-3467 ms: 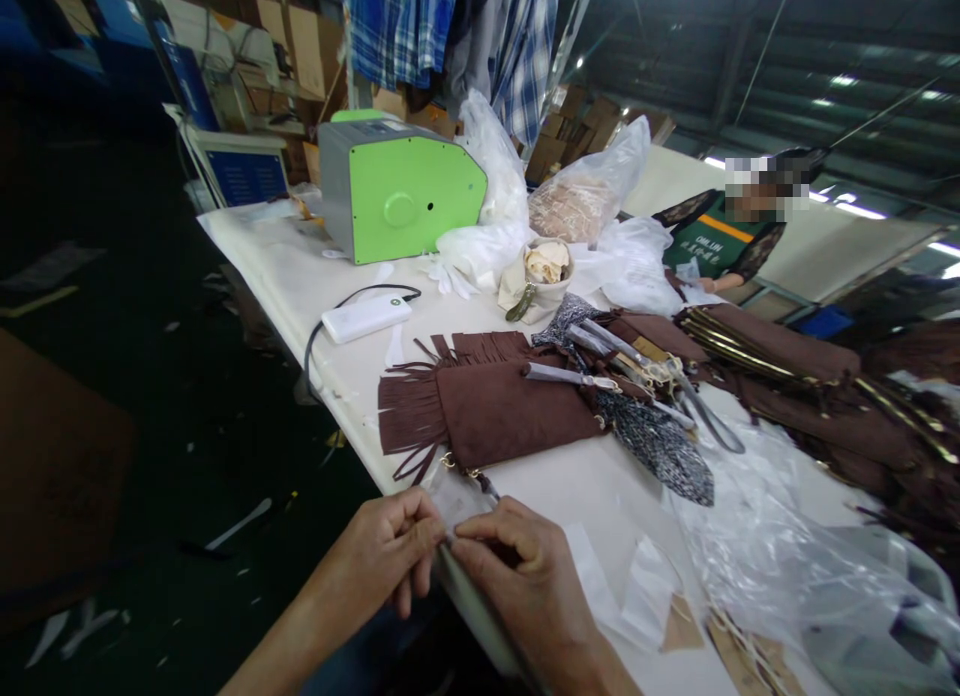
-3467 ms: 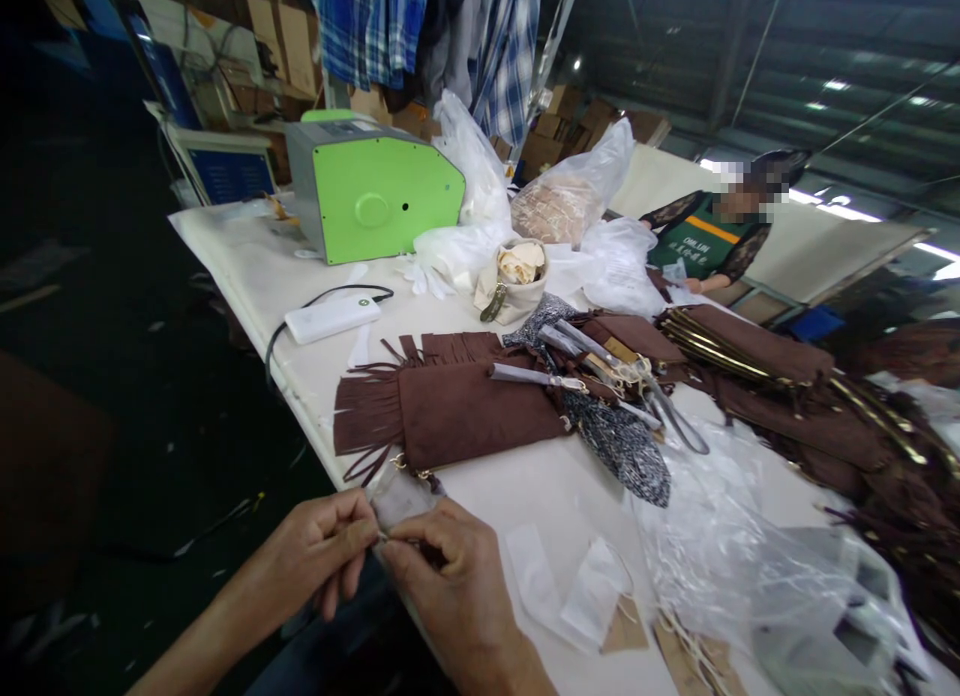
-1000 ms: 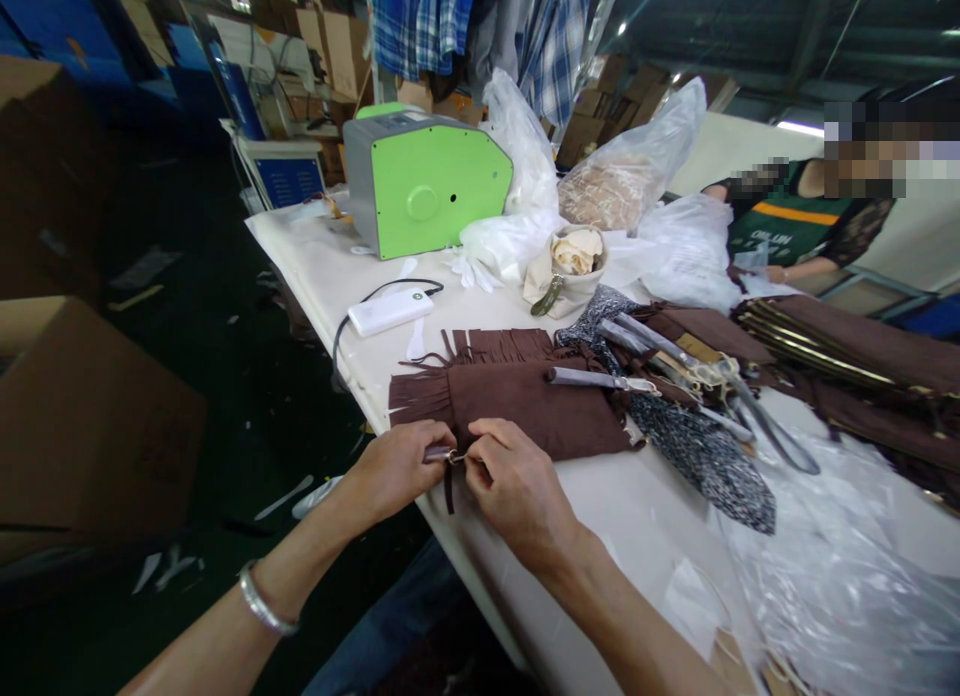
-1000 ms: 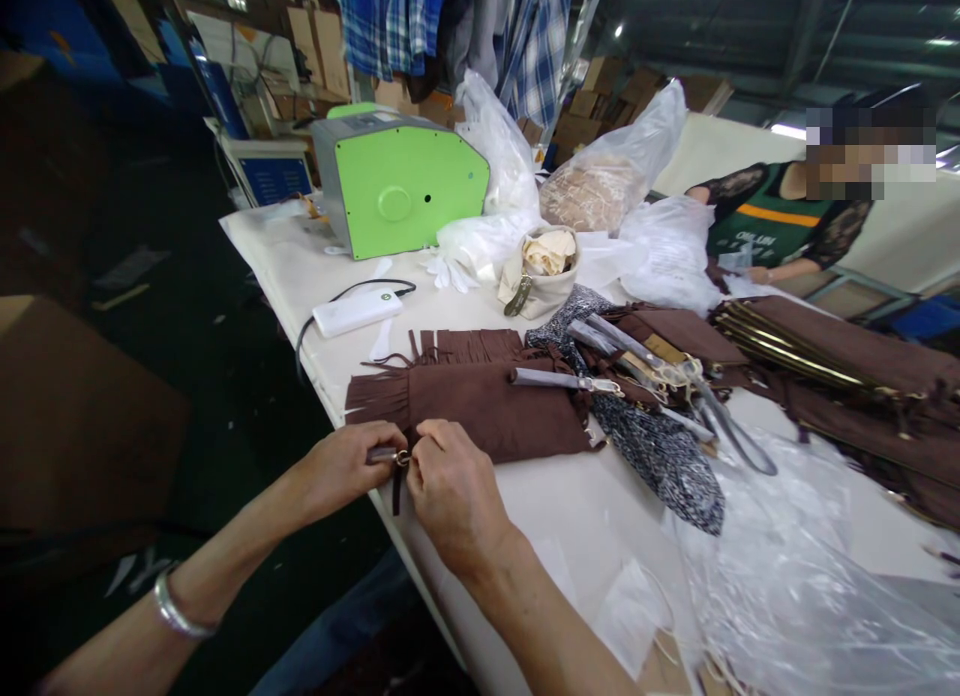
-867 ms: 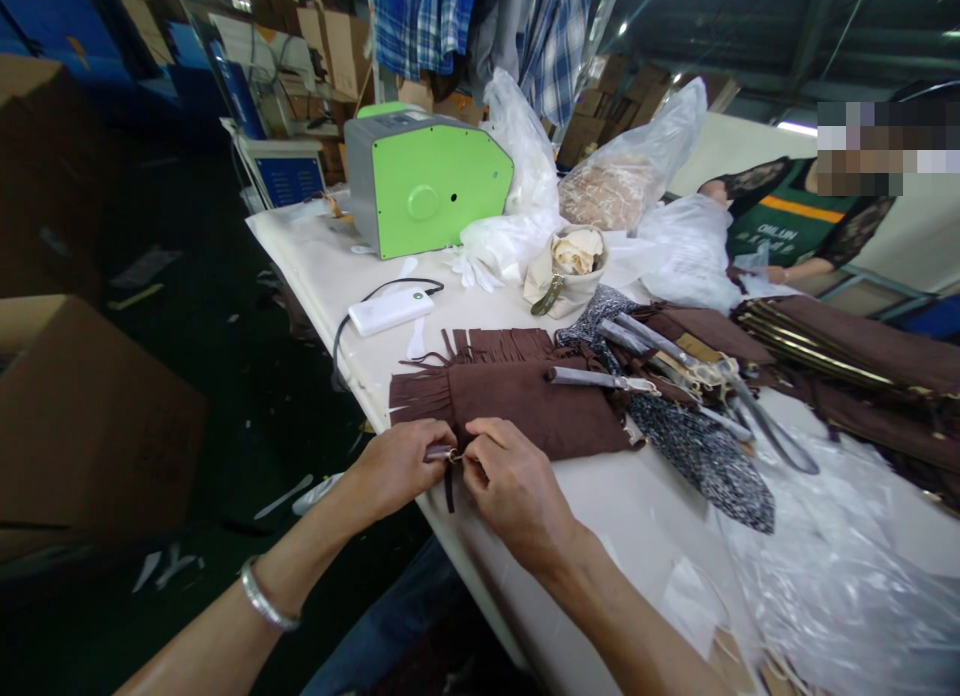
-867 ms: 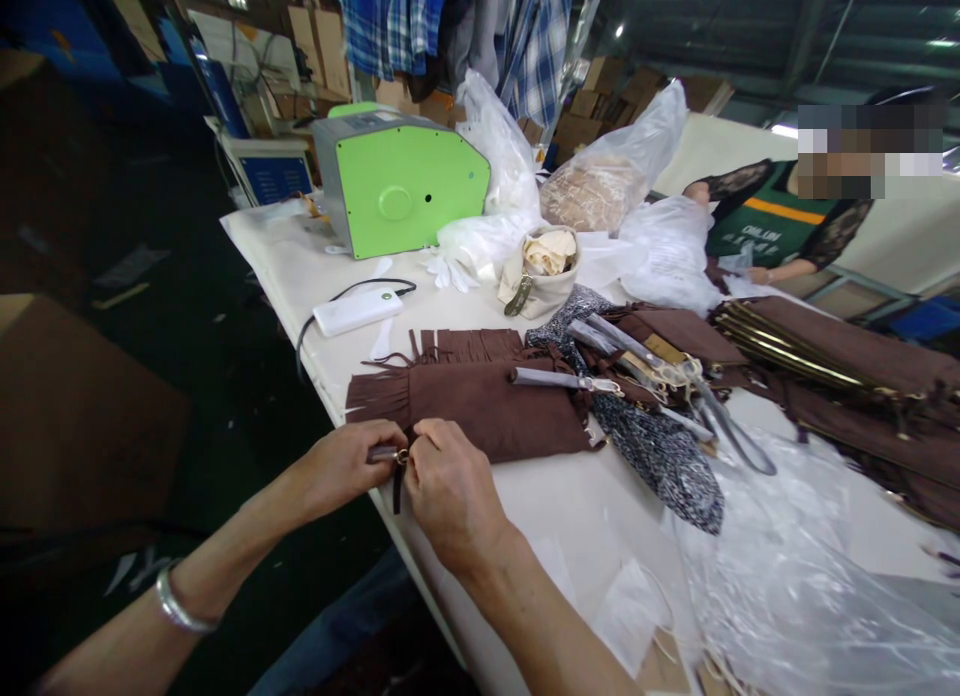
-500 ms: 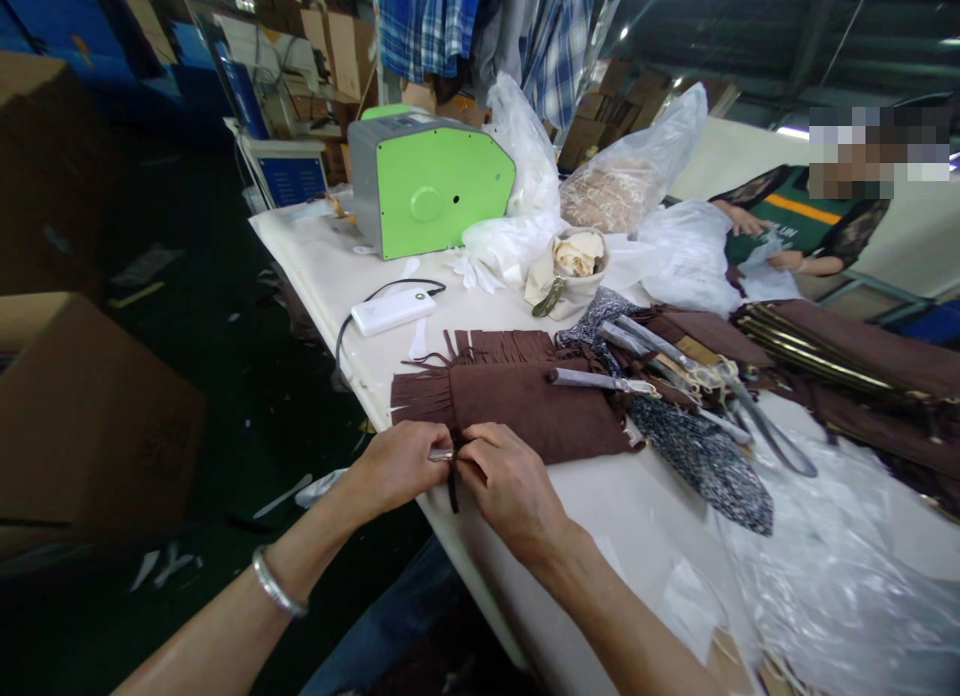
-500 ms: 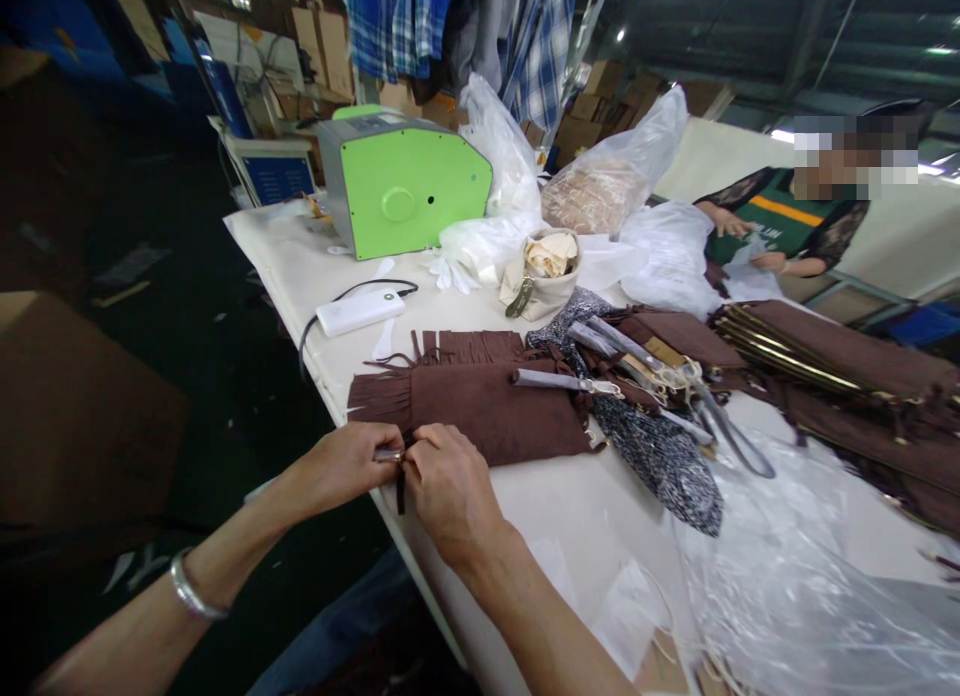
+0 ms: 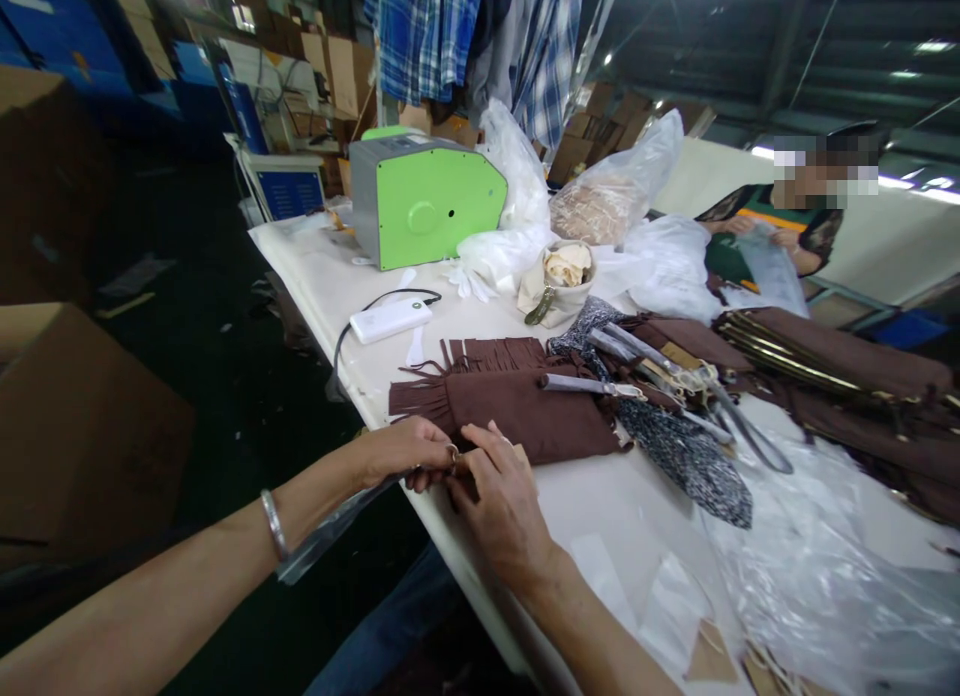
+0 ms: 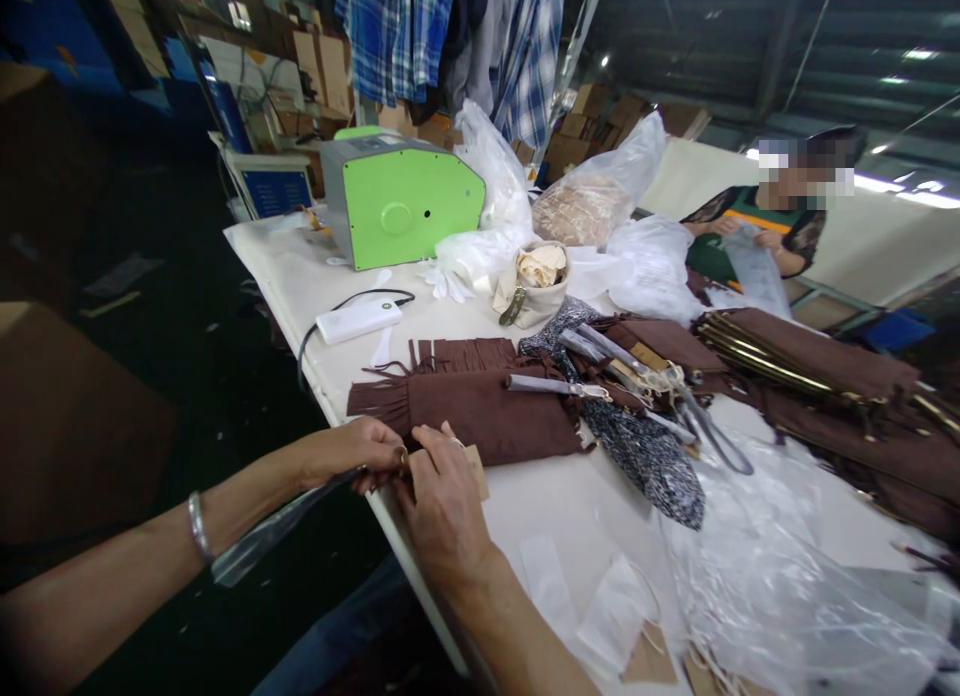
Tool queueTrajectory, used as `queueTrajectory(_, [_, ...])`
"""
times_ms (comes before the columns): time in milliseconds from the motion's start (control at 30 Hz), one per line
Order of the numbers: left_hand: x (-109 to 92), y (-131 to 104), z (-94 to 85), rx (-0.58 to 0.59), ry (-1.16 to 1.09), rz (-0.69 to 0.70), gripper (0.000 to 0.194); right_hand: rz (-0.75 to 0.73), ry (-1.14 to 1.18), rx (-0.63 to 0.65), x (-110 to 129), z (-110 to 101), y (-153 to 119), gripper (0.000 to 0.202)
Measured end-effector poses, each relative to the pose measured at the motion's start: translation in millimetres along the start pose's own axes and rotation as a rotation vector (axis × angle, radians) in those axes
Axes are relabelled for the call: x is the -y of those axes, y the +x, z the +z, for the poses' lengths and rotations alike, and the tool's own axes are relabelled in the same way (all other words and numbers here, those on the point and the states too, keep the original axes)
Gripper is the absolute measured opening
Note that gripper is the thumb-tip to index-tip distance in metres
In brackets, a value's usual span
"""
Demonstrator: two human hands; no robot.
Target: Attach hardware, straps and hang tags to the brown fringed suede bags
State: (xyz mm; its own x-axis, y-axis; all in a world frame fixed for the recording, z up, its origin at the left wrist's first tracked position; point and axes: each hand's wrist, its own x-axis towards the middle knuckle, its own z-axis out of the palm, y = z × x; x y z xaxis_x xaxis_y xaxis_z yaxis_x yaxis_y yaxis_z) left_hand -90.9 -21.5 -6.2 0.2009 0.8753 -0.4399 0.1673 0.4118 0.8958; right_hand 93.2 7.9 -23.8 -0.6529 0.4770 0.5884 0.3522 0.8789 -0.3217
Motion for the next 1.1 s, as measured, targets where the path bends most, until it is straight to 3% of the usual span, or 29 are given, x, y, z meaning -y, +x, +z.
queueTrajectory(200, [3, -2, 5.9, -0.037, -0.009, 0.028, 0.026, 0.084, 0.017, -0.019, 5, 0, 2, 0.009])
queueTrajectory(433, [5, -8, 6.6, -0.127, 0.189, 0.075, 0.019, 0.177, 0.168, 0.015, 0, -4, -1, 0.01])
queueTrajectory(600, [7, -23, 20.8, -0.47, 0.614, 0.506, 0.027, 0.317, 0.376, 0.042, -5, -22, -4, 0.008])
queueTrajectory(733, [15, -24, 41.5, -0.533, 0.81, 0.638, 0.008, 0.359, 0.447, 0.043, 0, -29, -1, 0.009])
queueTrajectory(900, [24, -15, 49.0, -0.551, 0.692, 0.674, 0.011, 0.309, 0.425, 0.077, -8, -33, 1, 0.005])
queueTrajectory(1100, [24, -18, 44.4, -0.534, 0.38, 0.752, 0.017, 0.1, 0.101, 0.156, -37, -37, 5, 0.028])
